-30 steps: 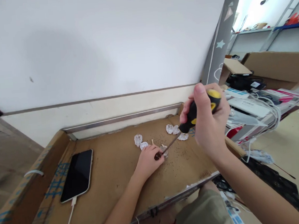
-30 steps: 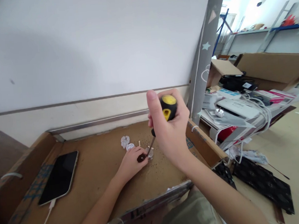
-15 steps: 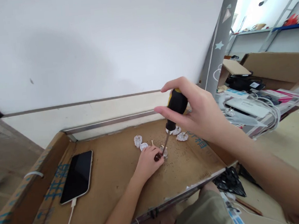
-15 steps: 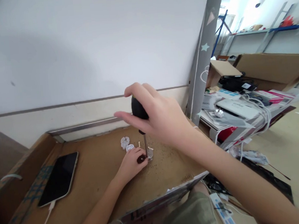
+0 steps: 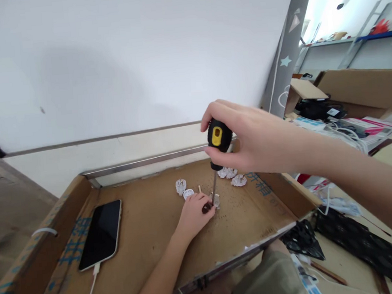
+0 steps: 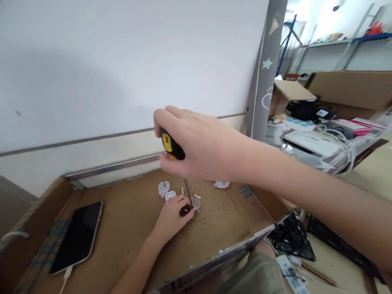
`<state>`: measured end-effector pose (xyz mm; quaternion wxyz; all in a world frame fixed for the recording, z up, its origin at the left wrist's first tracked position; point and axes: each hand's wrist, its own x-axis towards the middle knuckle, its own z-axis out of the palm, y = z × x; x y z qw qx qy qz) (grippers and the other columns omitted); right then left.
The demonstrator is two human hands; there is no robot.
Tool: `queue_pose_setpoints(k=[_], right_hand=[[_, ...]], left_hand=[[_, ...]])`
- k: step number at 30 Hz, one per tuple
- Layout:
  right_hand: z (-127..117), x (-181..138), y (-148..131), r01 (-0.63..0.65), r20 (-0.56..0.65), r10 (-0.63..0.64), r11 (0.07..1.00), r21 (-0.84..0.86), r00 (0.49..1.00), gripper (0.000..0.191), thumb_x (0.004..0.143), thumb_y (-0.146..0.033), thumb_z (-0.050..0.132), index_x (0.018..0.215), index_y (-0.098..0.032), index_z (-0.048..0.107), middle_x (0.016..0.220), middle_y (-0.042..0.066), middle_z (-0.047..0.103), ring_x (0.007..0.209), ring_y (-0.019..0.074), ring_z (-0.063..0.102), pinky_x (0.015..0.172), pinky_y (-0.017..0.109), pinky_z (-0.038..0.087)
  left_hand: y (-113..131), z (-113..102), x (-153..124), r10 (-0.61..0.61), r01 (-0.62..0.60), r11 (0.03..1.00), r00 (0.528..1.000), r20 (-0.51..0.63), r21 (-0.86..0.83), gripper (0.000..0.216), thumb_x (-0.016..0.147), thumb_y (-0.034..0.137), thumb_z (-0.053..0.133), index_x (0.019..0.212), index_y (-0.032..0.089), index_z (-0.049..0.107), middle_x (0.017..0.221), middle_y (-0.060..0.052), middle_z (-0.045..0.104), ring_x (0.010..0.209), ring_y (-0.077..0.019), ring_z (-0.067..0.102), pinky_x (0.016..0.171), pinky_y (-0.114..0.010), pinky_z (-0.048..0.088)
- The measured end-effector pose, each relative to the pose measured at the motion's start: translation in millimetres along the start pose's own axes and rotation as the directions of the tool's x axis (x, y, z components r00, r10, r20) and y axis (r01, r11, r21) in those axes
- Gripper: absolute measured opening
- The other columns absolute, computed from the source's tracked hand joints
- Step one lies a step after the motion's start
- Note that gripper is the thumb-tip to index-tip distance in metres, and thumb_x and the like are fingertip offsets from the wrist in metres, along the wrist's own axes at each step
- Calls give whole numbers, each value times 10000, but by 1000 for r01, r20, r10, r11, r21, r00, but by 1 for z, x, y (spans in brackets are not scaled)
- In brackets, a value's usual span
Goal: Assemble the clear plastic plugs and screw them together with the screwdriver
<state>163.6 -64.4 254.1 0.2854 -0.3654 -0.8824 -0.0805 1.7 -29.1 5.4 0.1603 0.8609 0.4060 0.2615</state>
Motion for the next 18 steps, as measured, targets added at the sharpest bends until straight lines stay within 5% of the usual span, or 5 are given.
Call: queue_pose_setpoints(k=[3, 8, 13, 16, 18], right_hand=[[-3, 4, -1, 52, 109, -63, 994, 95, 992, 219, 805, -334, 540, 993, -222, 538, 766, -25, 559, 539, 39, 416, 515, 182, 335], [6, 13, -2, -90, -125, 90, 996, 2, 988, 263, 721, -413, 640, 705, -172, 534, 550, -29, 419, 490, 43, 350, 495, 189, 271], [0, 18, 0, 68, 145, -95, 982, 177, 985, 264, 735, -253, 621, 993, -228, 567, 821, -29, 591, 571, 42, 448, 510, 189, 315], [0, 19, -5, 2, 122, 5, 998, -57, 993, 248, 775, -428, 581, 860, -195, 584, 620, -37, 497, 489, 31, 341, 478, 197, 217], [4, 19, -12, -156, -49, 148, 932, -328, 988, 463, 744, -614, 523, 646, -162, 527, 473, -48, 266, 447, 21, 150, 495, 214, 108]], left_hand=[[0, 0, 0, -10, 10, 1000, 1000, 6, 8, 97, 808, 245, 568, 725, 194, 575, 851, -18, 635, 840, -184, 578, 790, -328, 403], [0, 1, 0, -12, 12, 1000, 1000, 14, 8, 110, 819, 240, 554, 719, 193, 562, 848, -12, 626, 838, -177, 568, 803, -330, 395], [-1, 3, 0, 1, -2, 1000, 1000, 3, 19, 87, 814, 235, 565, 739, 193, 566, 834, -4, 618, 832, -174, 568, 805, -326, 393], [-2, 4, -1, -1, 1, 1000, 1000, 11, 21, 86, 815, 237, 572, 741, 193, 564, 836, -2, 619, 835, -173, 570, 807, -327, 390], [-2, 4, -1, -11, 11, 1000, 1000, 19, 21, 98, 820, 240, 572, 735, 193, 559, 840, -1, 621, 835, -173, 569, 809, -329, 386]])
